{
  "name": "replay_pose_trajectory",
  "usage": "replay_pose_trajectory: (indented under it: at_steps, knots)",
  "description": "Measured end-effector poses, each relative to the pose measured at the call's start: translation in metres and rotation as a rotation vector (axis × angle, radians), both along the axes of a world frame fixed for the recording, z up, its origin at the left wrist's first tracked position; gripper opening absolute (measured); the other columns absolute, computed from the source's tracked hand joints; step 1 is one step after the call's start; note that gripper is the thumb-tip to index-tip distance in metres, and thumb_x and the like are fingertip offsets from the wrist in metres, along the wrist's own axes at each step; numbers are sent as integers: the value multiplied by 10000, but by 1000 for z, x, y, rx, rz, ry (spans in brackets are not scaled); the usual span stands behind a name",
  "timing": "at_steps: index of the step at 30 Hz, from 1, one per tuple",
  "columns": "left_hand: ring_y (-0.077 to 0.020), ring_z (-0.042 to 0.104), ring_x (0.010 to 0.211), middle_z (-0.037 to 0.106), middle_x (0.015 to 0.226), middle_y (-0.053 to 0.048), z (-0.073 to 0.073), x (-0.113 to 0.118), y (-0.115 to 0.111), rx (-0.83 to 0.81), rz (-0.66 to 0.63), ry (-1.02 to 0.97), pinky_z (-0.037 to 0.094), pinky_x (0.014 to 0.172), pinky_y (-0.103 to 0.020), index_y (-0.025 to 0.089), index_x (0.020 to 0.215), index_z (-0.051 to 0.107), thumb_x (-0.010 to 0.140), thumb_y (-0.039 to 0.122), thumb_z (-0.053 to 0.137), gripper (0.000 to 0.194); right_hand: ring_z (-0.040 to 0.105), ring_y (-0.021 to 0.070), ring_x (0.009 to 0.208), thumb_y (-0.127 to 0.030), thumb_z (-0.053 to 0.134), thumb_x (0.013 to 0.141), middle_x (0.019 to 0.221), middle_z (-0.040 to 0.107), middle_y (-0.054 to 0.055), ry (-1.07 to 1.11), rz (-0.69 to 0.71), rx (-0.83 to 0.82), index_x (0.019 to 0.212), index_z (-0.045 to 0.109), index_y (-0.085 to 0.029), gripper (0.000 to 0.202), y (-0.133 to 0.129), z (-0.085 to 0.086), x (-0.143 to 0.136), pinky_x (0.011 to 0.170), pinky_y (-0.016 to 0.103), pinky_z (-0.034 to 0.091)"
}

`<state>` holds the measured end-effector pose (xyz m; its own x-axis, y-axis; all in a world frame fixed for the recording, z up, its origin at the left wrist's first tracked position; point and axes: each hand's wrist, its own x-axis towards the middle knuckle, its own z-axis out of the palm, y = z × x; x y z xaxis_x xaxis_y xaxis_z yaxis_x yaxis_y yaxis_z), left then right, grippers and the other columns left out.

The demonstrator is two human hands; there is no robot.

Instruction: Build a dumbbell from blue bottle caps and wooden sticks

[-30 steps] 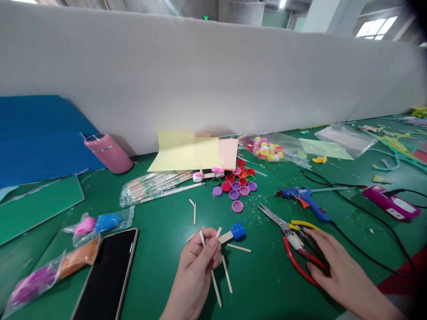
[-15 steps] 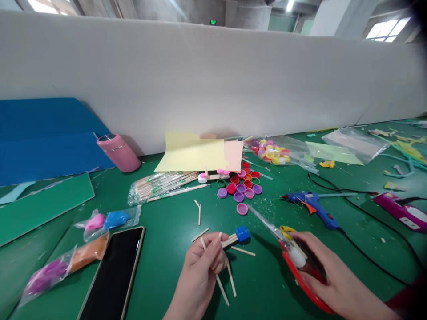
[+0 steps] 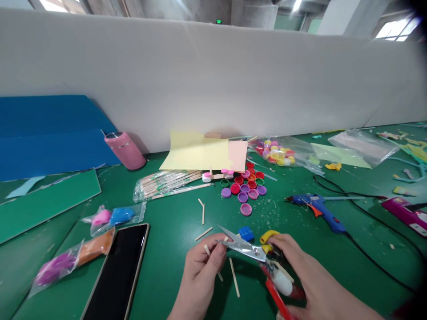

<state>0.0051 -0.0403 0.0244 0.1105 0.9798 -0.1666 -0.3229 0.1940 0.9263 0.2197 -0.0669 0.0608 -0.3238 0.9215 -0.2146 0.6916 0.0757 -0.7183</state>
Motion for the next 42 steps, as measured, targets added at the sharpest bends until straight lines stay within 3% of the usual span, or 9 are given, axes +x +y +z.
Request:
replay_pose_trajectory:
  at_steps: [6, 25, 29, 33, 37, 42]
  knots:
    - [-160, 541, 714, 624, 779, -46, -2, -3, -1, 91, -50, 96, 414, 673, -249, 183, 840, 676, 764, 278, 585, 152, 460, 305, 1073, -281, 704, 540, 1237, 417, 129, 34, -16, 10, 1222, 358, -210, 768, -1, 3, 2, 899, 408, 379]
    - [-117, 464, 545, 559, 607, 6, 17, -3, 3, 276, -75, 327, 359, 516, -195, 211, 761, 683, 772, 239, 554, 132, 480, 282, 1044, -92, 627, 495, 1176, 487, 103, 54, -22, 1, 1153, 420, -217, 701, -1, 14, -2, 888, 383, 379]
    - [-114, 457, 523, 556, 572, 13, 18, -2, 2, 288, -76, 338, 360, 507, -193, 213, 733, 677, 763, 224, 561, 120, 521, 262, 961, -95, 651, 499, 1103, 529, 79, 58, -13, 8, 1110, 433, -225, 662, 1, 19, -5, 839, 353, 399]
    - [-117, 479, 526, 604, 606, 7, 21, -2, 2, 307, -79, 364, 363, 499, -189, 217, 730, 677, 759, 196, 558, 124, 560, 223, 786, -155, 658, 541, 952, 589, 50, 30, -10, 2, 965, 476, -239, 469, 2, 23, -8, 690, 302, 430]
    - [-124, 504, 530, 637, 636, -3, 22, -2, 2, 340, -101, 410, 381, 506, -194, 215, 743, 686, 753, 168, 553, 142, 550, 195, 679, -220, 638, 584, 843, 605, 32, -40, -2, 17, 842, 466, -239, 311, 2, 23, -9, 570, 257, 402]
    - [-124, 525, 543, 631, 637, 0, 21, -2, 2, 416, -110, 450, 393, 519, -189, 204, 675, 662, 755, 142, 540, 158, 526, 163, 577, -317, 632, 596, 734, 594, 4, -115, 44, -33, 775, 440, -226, 278, 5, 24, -7, 460, 224, 334]
